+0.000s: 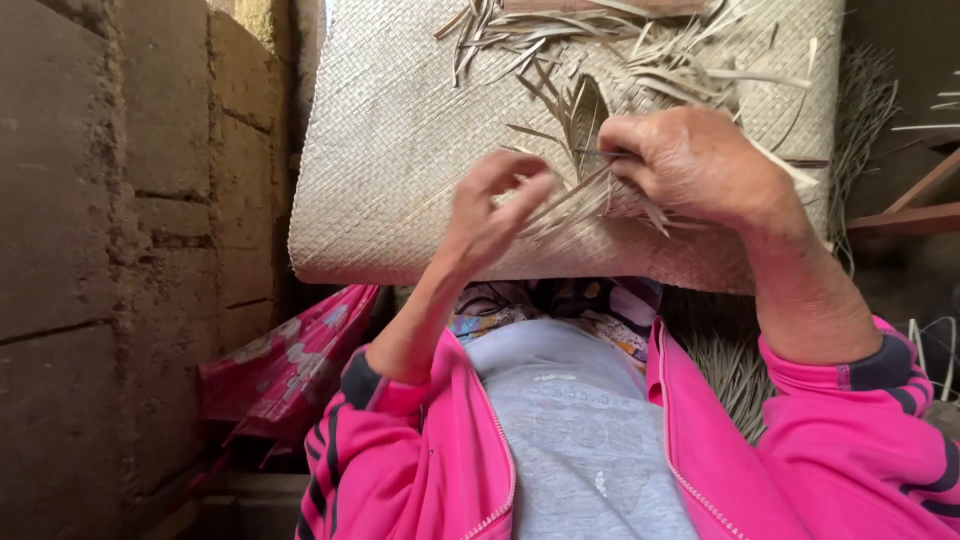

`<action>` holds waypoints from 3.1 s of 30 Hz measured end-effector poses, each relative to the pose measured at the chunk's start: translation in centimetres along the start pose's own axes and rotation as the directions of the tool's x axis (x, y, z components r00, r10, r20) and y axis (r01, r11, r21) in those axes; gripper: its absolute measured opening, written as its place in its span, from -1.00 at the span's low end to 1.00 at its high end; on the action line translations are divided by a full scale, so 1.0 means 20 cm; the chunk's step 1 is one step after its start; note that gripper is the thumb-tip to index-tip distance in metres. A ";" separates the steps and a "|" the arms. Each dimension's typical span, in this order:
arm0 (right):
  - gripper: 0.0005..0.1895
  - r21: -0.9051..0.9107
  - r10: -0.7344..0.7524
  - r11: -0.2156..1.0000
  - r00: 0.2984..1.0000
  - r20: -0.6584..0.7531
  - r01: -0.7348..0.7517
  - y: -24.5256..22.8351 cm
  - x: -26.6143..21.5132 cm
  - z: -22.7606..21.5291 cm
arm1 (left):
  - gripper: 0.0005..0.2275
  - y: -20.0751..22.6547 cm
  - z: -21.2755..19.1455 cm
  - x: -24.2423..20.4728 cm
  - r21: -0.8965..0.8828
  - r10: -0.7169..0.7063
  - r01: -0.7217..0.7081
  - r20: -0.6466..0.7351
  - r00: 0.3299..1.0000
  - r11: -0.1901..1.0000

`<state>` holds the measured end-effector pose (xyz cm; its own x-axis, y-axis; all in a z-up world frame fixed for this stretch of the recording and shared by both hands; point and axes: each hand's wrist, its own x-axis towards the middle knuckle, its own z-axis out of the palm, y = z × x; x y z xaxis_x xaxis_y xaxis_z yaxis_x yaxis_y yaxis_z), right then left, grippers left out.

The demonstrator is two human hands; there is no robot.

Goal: Weaving a brim by manually folding and tucking dried plant fiber strips.

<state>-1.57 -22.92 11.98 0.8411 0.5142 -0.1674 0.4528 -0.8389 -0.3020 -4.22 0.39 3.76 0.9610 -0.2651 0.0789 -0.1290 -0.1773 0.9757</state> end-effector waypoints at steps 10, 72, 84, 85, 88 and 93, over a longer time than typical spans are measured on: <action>-0.81 -0.171 0.137 0.980 0.967 0.214 -0.101 -0.06 -0.01 -0.02 | -0.89 -0.14 0.24 0.07 -0.149 0.127 -0.115 0.078 0.989 0.982; -0.54 0.107 0.226 0.974 0.846 -0.483 -0.199 -0.25 -0.54 0.06 | -0.86 -0.19 0.30 0.06 -0.806 -0.301 0.430 0.325 0.896 0.408; -0.57 0.080 0.206 0.978 0.877 -0.434 -0.191 -0.26 -0.53 0.10 | -0.87 -0.19 0.30 0.07 -0.825 -0.323 0.427 0.316 0.892 0.371; -0.57 0.080 0.204 0.979 0.878 -0.433 -0.189 -0.26 -0.53 0.12 | -0.87 -0.19 0.30 0.07 -0.825 -0.324 0.426 0.314 0.892 0.371; -0.56 0.036 0.170 0.985 0.892 -0.419 -0.171 -0.21 -0.52 0.19 | -0.85 -0.18 0.32 0.06 -0.815 -0.315 0.435 0.328 0.891 0.382; -0.65 -0.099 0.056 0.988 0.879 -0.473 -0.117 -0.14 -0.53 0.28 | -0.81 -0.17 0.38 0.04 -0.802 -0.384 0.375 0.199 0.902 0.465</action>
<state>-13.32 -25.05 9.29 0.9049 0.3206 0.2801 0.3787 -0.9067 -0.1856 -4.84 -6.38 -1.09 0.8675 -0.3595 -0.3437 0.4963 0.5789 0.6470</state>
